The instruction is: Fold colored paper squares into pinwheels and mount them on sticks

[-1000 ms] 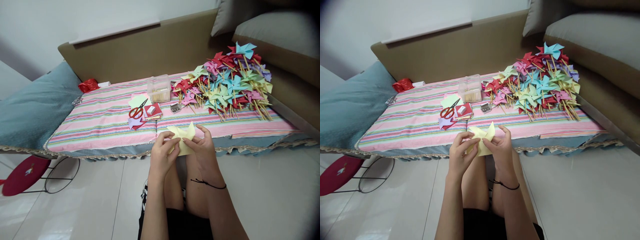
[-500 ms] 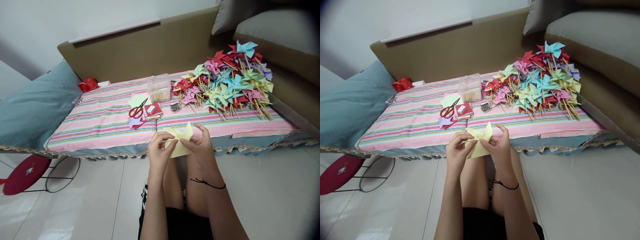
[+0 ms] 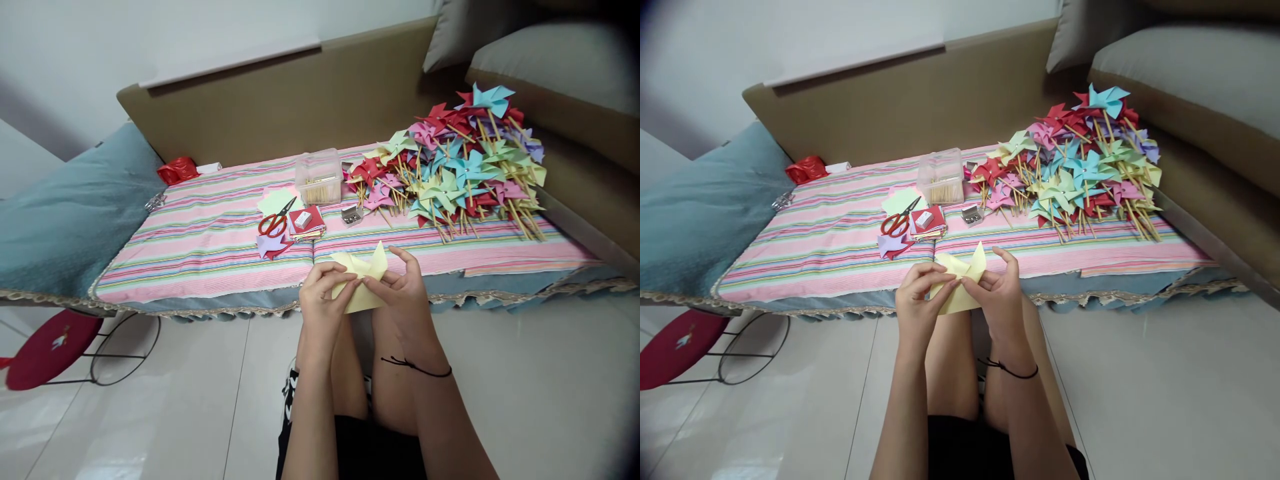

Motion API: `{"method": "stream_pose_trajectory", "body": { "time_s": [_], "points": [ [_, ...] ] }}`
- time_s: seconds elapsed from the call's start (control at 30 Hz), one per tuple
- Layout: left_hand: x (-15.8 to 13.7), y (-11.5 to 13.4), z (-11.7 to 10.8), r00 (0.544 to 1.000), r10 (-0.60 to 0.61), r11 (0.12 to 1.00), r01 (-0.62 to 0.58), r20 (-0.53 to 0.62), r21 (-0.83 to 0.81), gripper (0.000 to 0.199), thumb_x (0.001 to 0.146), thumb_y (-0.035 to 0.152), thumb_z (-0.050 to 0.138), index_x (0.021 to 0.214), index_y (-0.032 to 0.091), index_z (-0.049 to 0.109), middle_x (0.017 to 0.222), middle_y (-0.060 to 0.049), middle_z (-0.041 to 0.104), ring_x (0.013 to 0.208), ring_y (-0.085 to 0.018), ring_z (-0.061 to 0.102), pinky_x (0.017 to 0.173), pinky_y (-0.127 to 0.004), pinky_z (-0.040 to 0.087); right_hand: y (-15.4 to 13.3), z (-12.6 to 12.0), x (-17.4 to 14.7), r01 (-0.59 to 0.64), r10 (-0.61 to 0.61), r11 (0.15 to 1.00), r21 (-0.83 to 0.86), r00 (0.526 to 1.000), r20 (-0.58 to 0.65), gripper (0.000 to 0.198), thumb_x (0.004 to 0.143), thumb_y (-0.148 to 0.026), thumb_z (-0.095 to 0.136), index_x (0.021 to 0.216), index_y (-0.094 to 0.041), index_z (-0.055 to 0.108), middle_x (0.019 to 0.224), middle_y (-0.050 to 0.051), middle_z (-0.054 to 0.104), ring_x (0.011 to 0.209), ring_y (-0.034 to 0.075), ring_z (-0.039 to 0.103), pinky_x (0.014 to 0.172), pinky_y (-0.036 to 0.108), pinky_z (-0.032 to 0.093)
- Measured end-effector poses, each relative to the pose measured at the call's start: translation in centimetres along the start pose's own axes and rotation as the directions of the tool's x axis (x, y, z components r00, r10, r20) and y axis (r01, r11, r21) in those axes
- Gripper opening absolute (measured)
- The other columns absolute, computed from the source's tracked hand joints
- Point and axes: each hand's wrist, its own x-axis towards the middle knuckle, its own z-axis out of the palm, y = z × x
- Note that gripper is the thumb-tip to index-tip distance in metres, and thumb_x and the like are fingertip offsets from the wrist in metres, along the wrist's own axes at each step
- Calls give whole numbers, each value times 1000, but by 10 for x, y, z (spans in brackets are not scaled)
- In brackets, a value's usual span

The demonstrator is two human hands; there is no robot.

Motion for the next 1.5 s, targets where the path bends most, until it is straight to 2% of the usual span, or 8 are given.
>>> {"method": "stream_pose_trajectory", "body": {
  "time_s": [0.3,0.83,1.13,1.23,1.27,1.33,1.43,1.5],
  "points": [
    [2,-5,-5,968,229,960,-242,104,140,11,80,20,67,88,24,73,95,-6,60,89,-16,60,73,-30,52,0,-2,1,-15,15,1000,7,1000,4,91,51,-32,86,127,-21,36,70,1,74,69,22,71,72,39,55],
    [-1,-3,-7,943,284,927,-317,173,202,11,83,16,62,89,20,70,106,-9,57,95,-17,59,75,-29,52,3,-2,2,6,-6,1000,30,1000,-1,87,51,-34,85,124,-22,38,73,3,75,64,22,71,67,36,56],
    [-1,-1,-7,945,277,921,-312,172,234,12,82,12,61,88,19,69,105,-9,57,92,-15,58,73,-28,53,3,-5,1,16,-16,1000,-4,999,41,92,55,-34,84,130,-21,32,80,6,76,77,24,73,74,38,56],
    [-1,2,-6,971,192,966,-213,140,147,8,80,14,65,84,20,68,105,-8,57,93,-15,58,78,-30,52,4,-5,1,10,-9,1000,-19,1000,20,92,55,-32,84,130,-21,32,80,6,76,77,24,73,73,38,56],
    [-1,3,-5,986,118,988,-128,114,86,5,78,16,67,82,20,66,106,-7,57,94,-16,59,78,-30,53,4,-5,1,9,-9,1000,-21,1000,9,92,55,-31,84,130,-21,33,79,5,76,76,24,72,72,37,56],
    [0,6,-4,992,-107,990,113,72,-86,16,75,21,71,84,20,58,111,-7,55,95,-16,61,76,-30,54,3,-5,1,6,-6,1000,-26,1000,-4,91,54,-30,85,129,-20,34,78,5,76,75,24,72,71,36,57],
    [0,9,-3,898,-427,837,438,110,-327,40,69,23,75,89,22,41,110,-6,59,84,-13,64,69,-26,53,2,-6,0,-15,16,999,-33,1000,21,92,54,-29,85,129,-20,33,77,5,76,73,23,72,68,34,57],
    [0,8,-4,825,-546,723,552,147,-416,48,66,23,77,89,23,35,95,-3,66,74,-11,65,69,-24,50,1,-7,0,-40,43,998,-52,998,55,93,54,-30,84,130,-21,32,77,5,76,71,23,72,67,34,57]
  ]
}}
